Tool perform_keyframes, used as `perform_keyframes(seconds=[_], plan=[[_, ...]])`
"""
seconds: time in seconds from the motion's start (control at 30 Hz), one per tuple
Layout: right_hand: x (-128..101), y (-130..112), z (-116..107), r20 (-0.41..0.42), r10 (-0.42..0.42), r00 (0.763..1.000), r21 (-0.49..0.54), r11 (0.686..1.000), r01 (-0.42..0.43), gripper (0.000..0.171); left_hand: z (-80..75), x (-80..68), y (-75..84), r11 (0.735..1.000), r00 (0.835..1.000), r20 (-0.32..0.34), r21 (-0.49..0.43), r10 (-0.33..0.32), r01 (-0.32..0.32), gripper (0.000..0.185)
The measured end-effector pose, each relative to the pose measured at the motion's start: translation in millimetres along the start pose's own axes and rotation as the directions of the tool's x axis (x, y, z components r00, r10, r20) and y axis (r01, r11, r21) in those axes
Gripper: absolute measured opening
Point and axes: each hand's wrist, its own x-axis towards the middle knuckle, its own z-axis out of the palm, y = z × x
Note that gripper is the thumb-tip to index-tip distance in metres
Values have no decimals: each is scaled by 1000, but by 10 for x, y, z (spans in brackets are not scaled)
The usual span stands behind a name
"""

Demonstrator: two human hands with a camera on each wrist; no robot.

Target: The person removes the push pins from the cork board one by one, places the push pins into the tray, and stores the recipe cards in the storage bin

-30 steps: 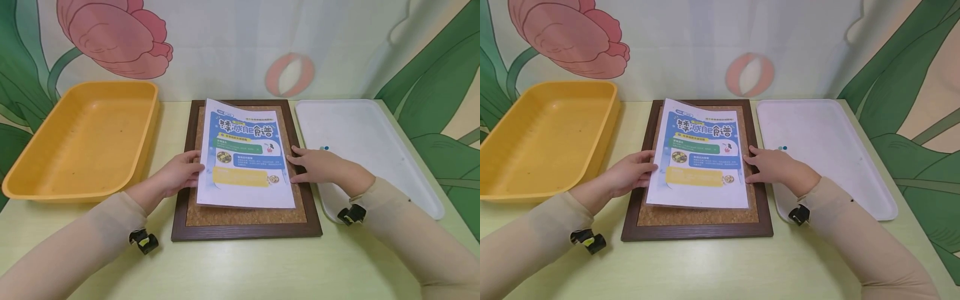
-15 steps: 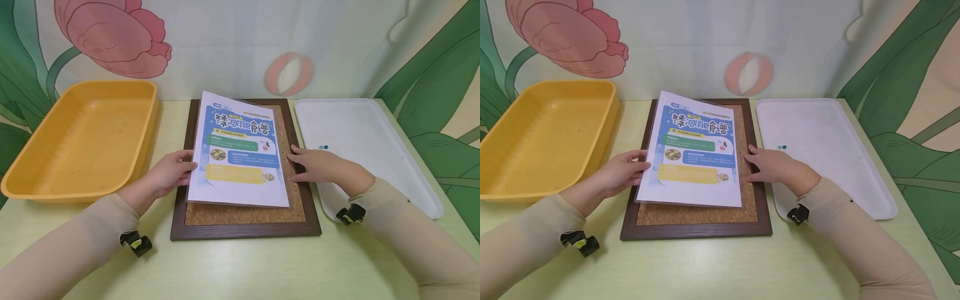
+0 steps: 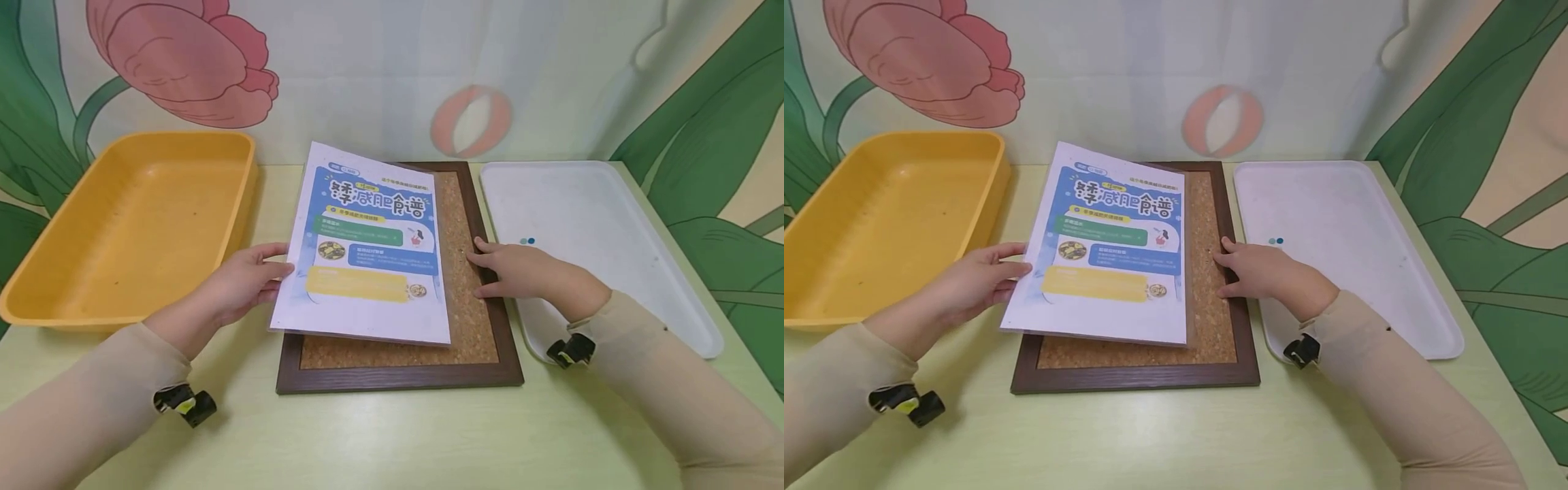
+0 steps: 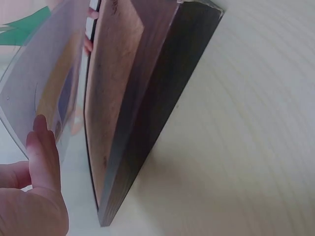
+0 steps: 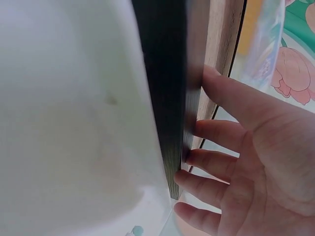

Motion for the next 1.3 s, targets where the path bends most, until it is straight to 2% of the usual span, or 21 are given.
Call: perform_keyframes(seconds=[0.17,0.3,0.6,0.9,1.2,1.3], plan=[[6,-6,-4,-5,-13,1000,-9,1000,13,71,-149,-142,28,999,1000,-7,-37,28,-29,55],[17,-8,-8,4,-14,1000,-9,1000,14,71,-257,-261,61,999,1000,-3,-48,26,-26,58],[21,-1,19,8,-7,1000,8,1000,7,72,-551,-506,85,1000,1000,-22,-11,21,-22,61],[24,30,41,4,3,1000,2,1000,-3,72,-908,-625,-4,999,997,-63,21,-36,37,70],[19,43,61,-4,2,1000,3,1000,-2,71,-1117,-700,-113,989,991,-132,143,-27,46,65],[13,43,68,-7,0,1000,7,1000,0,71,-1190,-715,-139,988,987,-156,145,-39,62,64]])
